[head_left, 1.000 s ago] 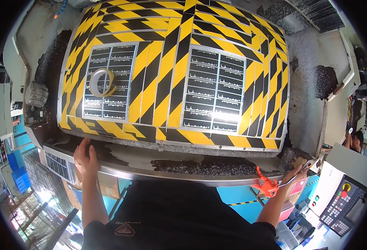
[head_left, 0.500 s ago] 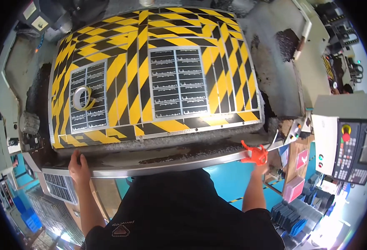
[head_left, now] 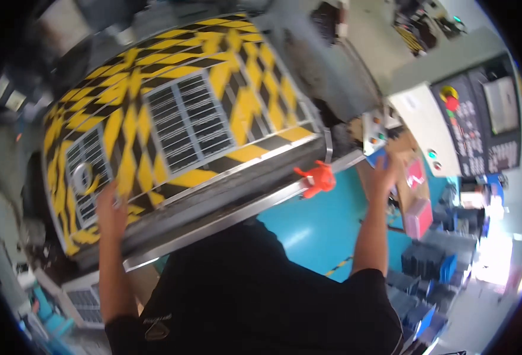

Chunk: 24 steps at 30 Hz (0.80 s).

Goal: The person picks up a workpiece, places it onto the machine bed, and secures it with tape. They then spray the workpiece with a nozzle, press buttons on the control panel, and touch the surface before pressing more buttons.

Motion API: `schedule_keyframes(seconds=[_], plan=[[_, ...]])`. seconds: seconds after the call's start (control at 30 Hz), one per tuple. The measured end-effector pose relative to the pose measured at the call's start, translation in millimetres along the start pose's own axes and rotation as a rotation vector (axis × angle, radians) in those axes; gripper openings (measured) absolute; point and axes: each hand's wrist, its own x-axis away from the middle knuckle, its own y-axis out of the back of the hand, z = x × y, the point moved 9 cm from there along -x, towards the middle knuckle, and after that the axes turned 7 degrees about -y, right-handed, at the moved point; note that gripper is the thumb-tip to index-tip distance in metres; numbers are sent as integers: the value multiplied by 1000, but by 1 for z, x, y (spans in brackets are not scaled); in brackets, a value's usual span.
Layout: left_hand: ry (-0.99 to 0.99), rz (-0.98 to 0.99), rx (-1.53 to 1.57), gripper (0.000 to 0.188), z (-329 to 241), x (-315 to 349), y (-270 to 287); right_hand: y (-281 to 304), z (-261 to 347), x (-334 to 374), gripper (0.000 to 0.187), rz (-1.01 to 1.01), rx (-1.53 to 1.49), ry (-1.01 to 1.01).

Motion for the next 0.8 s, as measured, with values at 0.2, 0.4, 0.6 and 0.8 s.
schedule_keyframes(seconds=[0.2,0.4,0.6,0.8], plan=[[-291,410,-36,74,-78,-87,-71,-30,42,-68,67,81,111,106],[-201,671,-167,85,-67,-105,-104,-67,73,-72,72,174,223,71],[-222,765,-176,91,-58,-110,-118,-79,75,-64,68,278,239,26],[-245,732,-150,94,-70,-116,-122,-82,78,-67,70,275,247,56]])
